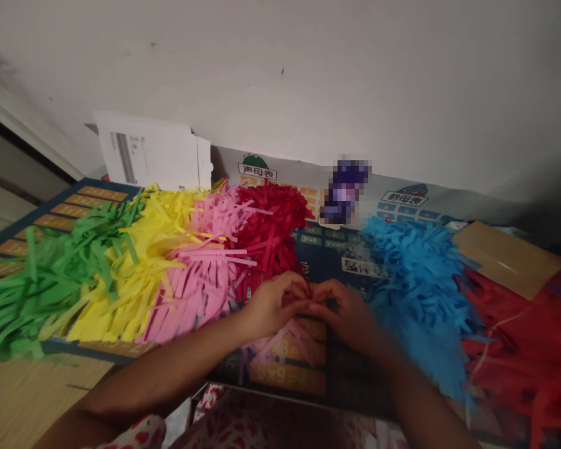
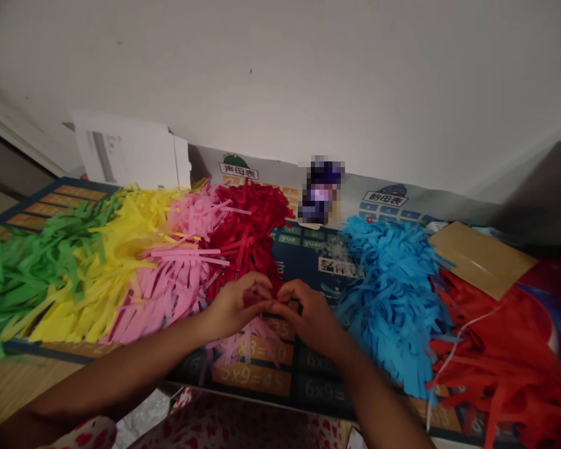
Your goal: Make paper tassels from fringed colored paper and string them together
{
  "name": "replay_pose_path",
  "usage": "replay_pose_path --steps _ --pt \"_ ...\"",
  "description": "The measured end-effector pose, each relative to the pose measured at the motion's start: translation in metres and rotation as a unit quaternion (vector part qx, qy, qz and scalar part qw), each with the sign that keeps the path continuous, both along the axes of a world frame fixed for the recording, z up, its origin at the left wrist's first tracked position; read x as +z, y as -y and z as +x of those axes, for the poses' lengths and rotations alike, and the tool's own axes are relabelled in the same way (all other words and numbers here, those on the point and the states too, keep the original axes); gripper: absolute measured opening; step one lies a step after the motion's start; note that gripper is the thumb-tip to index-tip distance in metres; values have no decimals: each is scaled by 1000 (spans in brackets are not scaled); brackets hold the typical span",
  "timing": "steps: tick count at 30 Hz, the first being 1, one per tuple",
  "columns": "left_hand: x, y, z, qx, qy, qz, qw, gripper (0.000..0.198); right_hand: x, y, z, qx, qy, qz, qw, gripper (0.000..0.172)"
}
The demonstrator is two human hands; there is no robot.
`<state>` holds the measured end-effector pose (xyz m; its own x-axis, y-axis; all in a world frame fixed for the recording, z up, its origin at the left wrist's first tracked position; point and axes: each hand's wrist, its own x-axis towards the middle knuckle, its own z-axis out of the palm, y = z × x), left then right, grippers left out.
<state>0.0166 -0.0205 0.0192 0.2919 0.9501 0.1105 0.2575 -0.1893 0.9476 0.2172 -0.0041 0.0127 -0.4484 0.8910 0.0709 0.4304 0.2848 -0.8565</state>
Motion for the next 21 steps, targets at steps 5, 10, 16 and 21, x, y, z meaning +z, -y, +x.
replay_pose_path --steps 5,10,16,21 --pt "-3 0 0 0 27 9 1000 17 11 -3 -3 -24 -38 -51 998 20" --pt "-4 -1 -2 17 -42 94 995 12 15 -3 -2 -30 -37 -64 997 20" --pt "-3 1 0 14 -50 91 995 15 13 -2 -4 -22 -32 -27 999 18" --pt "2 1 1 2 19 -15 1000 12 13 1 -10 1 -82 -71 994 17"
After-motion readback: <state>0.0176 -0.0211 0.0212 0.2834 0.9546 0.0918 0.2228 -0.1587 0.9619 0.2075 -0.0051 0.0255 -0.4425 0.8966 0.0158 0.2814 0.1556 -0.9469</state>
